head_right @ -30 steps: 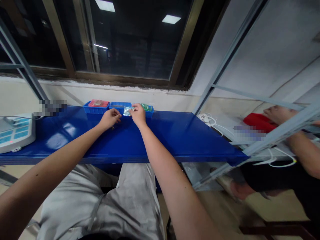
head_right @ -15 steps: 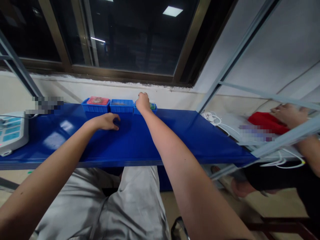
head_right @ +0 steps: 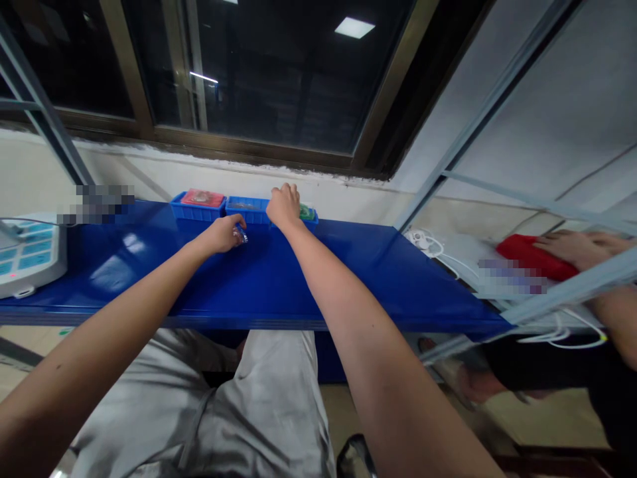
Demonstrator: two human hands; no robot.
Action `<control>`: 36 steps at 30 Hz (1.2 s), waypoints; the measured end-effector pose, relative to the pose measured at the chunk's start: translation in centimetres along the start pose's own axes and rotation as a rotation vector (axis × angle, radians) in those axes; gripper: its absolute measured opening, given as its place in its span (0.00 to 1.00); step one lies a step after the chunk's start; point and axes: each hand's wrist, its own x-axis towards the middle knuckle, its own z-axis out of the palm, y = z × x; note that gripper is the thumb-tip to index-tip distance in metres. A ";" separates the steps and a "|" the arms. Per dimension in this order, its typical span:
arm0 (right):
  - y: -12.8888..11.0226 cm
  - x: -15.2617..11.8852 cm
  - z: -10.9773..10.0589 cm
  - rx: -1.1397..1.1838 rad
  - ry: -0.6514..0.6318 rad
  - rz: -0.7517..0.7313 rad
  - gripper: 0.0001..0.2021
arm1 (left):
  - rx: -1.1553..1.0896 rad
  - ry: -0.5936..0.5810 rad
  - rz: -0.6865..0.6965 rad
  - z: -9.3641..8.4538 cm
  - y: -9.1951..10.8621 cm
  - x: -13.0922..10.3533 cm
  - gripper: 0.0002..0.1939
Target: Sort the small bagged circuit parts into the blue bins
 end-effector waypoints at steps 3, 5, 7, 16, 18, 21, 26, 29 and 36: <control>-1.2 -1.6 0.1 0.218 0.033 -0.067 0.14 | -0.127 0.131 -0.024 0.1 0.0 0.0 0.19; -1.9 -2.7 0.3 0.376 -0.044 -0.053 0.13 | -0.236 0.176 -0.037 0.2 -0.2 0.2 0.18; -2.5 -3.6 0.4 0.563 -0.229 0.004 0.12 | -0.357 0.174 -0.052 0.4 -0.4 0.6 0.17; -1.7 -5.0 -0.5 0.830 -0.370 0.230 0.05 | -0.544 0.052 -0.149 1.0 -0.5 0.8 0.05; -1.2 -5.0 -0.5 0.867 -0.394 0.259 0.04 | -0.501 0.050 -0.119 0.8 -0.3 0.4 0.05; -0.9 -5.2 -0.5 0.962 -0.478 0.321 0.04 | -0.467 0.050 -0.074 0.5 0.0 -0.1 0.04; -0.9 -5.4 -0.9 1.085 -0.561 0.461 0.04 | -0.453 0.030 -0.055 0.5 0.3 -0.5 0.05; -1.0 -5.3 -1.3 1.172 -0.595 0.525 0.04 | -0.435 0.050 0.007 0.7 0.2 -0.5 0.06; -0.7 -5.2 -1.5 1.320 -0.532 0.500 0.10 | -0.407 0.042 0.017 0.6 0.4 -0.3 0.10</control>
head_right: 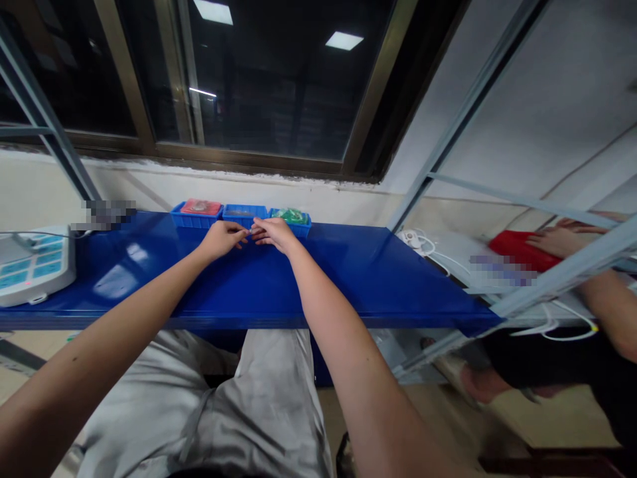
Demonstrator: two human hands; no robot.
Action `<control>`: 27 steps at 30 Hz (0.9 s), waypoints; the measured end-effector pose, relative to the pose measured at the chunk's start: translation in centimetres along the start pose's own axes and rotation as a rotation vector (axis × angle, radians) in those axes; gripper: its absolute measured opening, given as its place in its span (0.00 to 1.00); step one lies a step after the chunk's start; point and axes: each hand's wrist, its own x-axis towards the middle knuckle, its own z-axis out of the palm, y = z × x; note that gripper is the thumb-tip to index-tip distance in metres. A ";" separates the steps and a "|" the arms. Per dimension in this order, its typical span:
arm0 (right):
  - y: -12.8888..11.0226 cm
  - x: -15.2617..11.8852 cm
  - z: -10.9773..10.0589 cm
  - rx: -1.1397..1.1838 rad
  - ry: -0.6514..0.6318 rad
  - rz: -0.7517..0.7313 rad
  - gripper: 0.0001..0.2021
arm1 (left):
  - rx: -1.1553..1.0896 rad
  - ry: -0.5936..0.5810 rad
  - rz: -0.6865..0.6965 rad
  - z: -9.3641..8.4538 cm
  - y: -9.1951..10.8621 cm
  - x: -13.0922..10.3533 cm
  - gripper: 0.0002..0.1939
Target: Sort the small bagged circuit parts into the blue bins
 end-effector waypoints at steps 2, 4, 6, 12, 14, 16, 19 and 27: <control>0.2 0.1 -0.1 -0.040 -0.012 -0.023 0.03 | -0.042 0.018 -0.010 0.1 0.0 0.1 0.07; 0.4 0.2 -0.1 -0.068 -0.008 -0.040 0.05 | -0.109 0.056 -0.033 0.3 -0.1 0.2 0.02; 0.5 0.2 0.0 -0.065 -0.002 -0.075 0.09 | -0.188 0.091 -0.059 0.4 -0.3 0.4 0.04; 0.5 0.3 0.4 -0.102 -0.033 -0.136 0.19 | -0.164 0.101 -0.097 0.4 -1.0 0.9 0.08; 0.7 0.5 0.4 -0.174 -0.034 -0.122 0.13 | -0.099 0.106 -0.087 0.3 -1.2 1.0 0.06; 1.0 0.8 0.3 -0.236 -0.028 -0.124 0.07 | -0.064 0.115 -0.074 0.2 -1.4 1.1 0.04; 1.2 1.0 0.2 -0.286 0.019 -0.154 0.02 | -0.033 0.129 -0.047 0.2 -1.6 1.0 0.04; 0.8 0.6 0.4 -0.328 0.087 -0.169 0.04 | 0.034 0.148 -0.019 0.0 -1.3 0.8 0.06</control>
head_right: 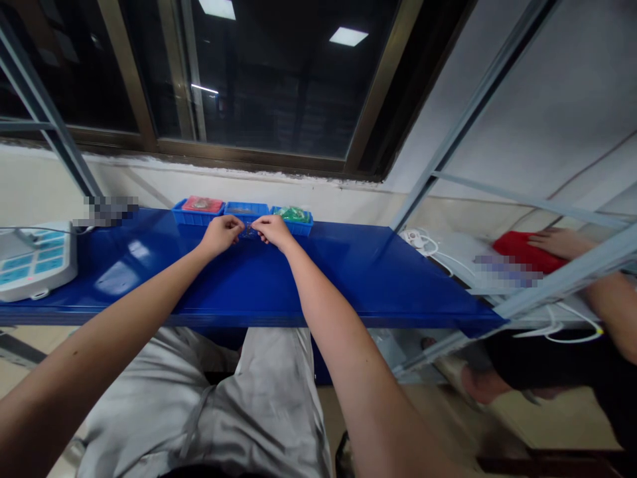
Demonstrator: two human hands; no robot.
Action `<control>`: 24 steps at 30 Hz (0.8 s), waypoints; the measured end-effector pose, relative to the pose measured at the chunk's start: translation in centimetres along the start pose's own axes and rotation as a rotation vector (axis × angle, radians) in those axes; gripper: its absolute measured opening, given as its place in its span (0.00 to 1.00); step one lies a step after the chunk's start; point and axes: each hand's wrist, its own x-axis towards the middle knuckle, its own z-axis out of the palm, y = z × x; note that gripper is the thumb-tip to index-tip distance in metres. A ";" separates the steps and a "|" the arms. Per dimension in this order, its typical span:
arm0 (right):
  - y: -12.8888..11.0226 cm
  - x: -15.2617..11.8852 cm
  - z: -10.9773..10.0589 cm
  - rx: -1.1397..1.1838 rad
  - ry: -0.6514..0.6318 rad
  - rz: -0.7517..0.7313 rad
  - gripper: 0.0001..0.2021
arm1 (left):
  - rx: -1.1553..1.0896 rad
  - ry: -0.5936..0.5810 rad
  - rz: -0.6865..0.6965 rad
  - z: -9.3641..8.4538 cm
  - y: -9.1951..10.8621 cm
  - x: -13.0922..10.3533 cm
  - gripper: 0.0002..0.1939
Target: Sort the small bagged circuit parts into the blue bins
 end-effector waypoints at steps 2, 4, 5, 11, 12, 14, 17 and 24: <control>0.0 0.0 0.1 -0.012 0.007 -0.006 0.04 | -0.003 0.006 -0.010 0.0 0.1 0.0 0.06; 0.0 0.0 0.2 -0.023 0.014 -0.013 0.04 | -0.011 0.012 -0.021 0.0 0.2 0.0 0.05; -0.1 0.1 0.2 -0.027 0.025 -0.017 0.04 | -0.020 0.019 -0.026 0.0 0.2 0.0 0.05; -1.1 1.2 -0.6 0.025 0.350 -0.052 0.06 | 0.018 0.004 -0.084 0.4 -0.6 -0.2 0.04; -1.3 1.6 -0.8 0.013 0.424 -0.044 0.07 | 0.062 -0.028 -0.075 0.5 -0.7 -0.2 0.03; -1.5 2.5 -1.2 -0.036 0.506 -0.064 0.07 | 0.165 -0.083 -0.008 0.5 -0.8 -0.4 0.04; -1.5 4.0 -1.1 -0.189 0.484 -0.099 0.09 | 0.304 -0.119 0.097 0.2 0.5 -0.8 0.07; -1.1 5.4 0.7 -0.666 0.387 -0.185 0.15 | -0.017 -0.359 0.429 0.2 8.0 -9.7 0.13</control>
